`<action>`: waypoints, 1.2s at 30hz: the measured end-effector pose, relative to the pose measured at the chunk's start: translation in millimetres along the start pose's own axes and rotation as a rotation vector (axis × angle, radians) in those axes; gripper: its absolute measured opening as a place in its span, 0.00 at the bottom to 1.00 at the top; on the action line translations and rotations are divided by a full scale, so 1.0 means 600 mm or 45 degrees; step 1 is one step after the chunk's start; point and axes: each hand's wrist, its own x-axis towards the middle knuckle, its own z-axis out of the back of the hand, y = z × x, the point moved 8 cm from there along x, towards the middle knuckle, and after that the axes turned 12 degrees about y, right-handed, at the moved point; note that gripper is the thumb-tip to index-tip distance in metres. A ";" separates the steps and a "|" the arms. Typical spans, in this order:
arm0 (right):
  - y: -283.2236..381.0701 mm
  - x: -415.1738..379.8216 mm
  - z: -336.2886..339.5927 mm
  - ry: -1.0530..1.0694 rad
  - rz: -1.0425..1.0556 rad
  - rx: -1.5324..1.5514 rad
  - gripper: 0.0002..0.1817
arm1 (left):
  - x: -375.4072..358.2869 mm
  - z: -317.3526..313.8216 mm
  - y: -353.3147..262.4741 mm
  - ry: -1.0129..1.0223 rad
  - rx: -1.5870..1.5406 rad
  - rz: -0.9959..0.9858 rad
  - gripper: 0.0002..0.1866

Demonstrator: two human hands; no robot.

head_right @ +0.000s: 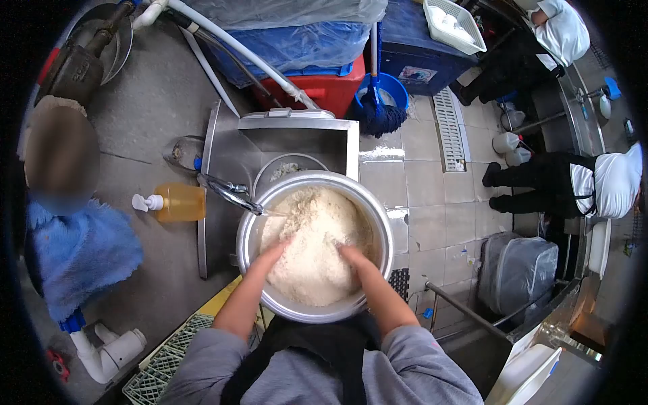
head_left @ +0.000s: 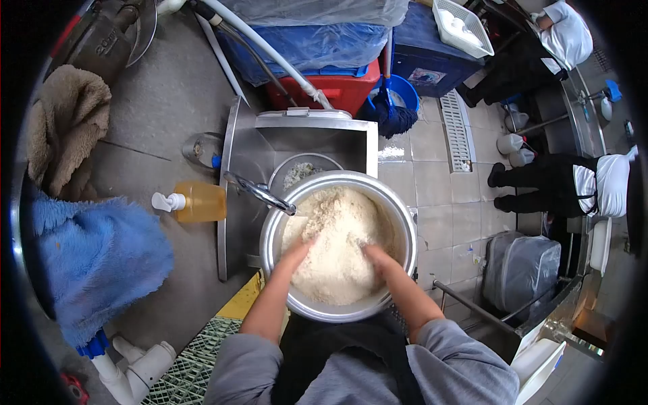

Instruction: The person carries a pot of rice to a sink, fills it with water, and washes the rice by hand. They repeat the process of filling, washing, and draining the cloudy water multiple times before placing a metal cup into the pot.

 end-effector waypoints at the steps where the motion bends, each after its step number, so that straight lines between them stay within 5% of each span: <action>1: 0.011 -0.037 -0.022 0.007 -0.054 0.330 0.23 | -0.012 -0.015 0.006 -0.003 0.005 0.139 0.32; 3: 0.066 -0.069 -0.066 0.231 0.211 0.480 0.25 | -0.057 -0.059 0.002 -0.008 0.008 0.419 0.31; 4: 0.091 -0.081 -0.085 0.344 0.343 0.555 0.26 | 0.002 -0.083 0.071 0.222 -0.506 0.275 0.27; 7: 0.176 -0.090 -0.065 0.026 0.594 0.008 0.26 | -0.019 -0.092 0.025 0.086 -0.896 0.022 0.21; 8: 0.199 -0.085 -0.060 -0.073 0.497 -0.331 0.24 | 0.004 -0.073 0.059 0.037 -0.869 -0.020 0.19; 9: 0.225 -0.081 -0.051 -0.168 0.395 -0.669 0.23 | -0.010 -0.046 0.055 -0.203 -0.505 -0.006 0.19; 11: 0.313 -0.112 -0.055 -0.305 0.739 -1.223 0.17 | -0.070 -0.003 -0.014 -0.661 0.241 0.015 0.20; 14: 0.324 -0.073 -0.021 -0.567 0.997 -1.606 0.18 | -0.121 0.004 -0.042 -0.857 0.493 -0.051 0.26; 16: 0.285 -0.056 0.026 -0.478 0.649 -1.316 0.21 | -0.122 -0.010 -0.003 -0.820 0.343 0.003 0.36; 20: 0.152 -0.041 0.064 -0.405 0.107 -0.934 0.25 | -0.088 -0.052 0.076 -0.506 -0.410 0.002 0.35; 22: 0.090 -0.024 0.036 -0.036 0.224 -0.645 0.34 | -0.115 -0.098 0.021 -0.180 -0.915 -0.003 0.35; 25: 0.125 -0.128 -0.029 0.202 0.237 0.082 0.31 | -0.077 -0.130 0.046 0.095 -0.866 -0.022 0.29; 28: 0.085 -0.069 -0.061 0.087 0.493 0.061 0.28 | -0.008 -0.131 0.099 0.037 -1.001 0.031 0.23; 31: 0.165 -0.125 -0.047 -0.086 0.326 0.028 0.25 | 0.002 -0.107 0.067 -0.138 -1.165 -0.182 0.21; 34: 0.175 -0.081 0.007 -0.222 0.274 -0.448 0.28 | -0.030 -0.013 0.000 -0.497 -0.515 -0.274 0.24; 36: 0.161 -0.077 0.038 -0.361 0.339 -0.799 0.31 | -0.100 0.015 -0.052 -0.781 0.255 -0.208 0.29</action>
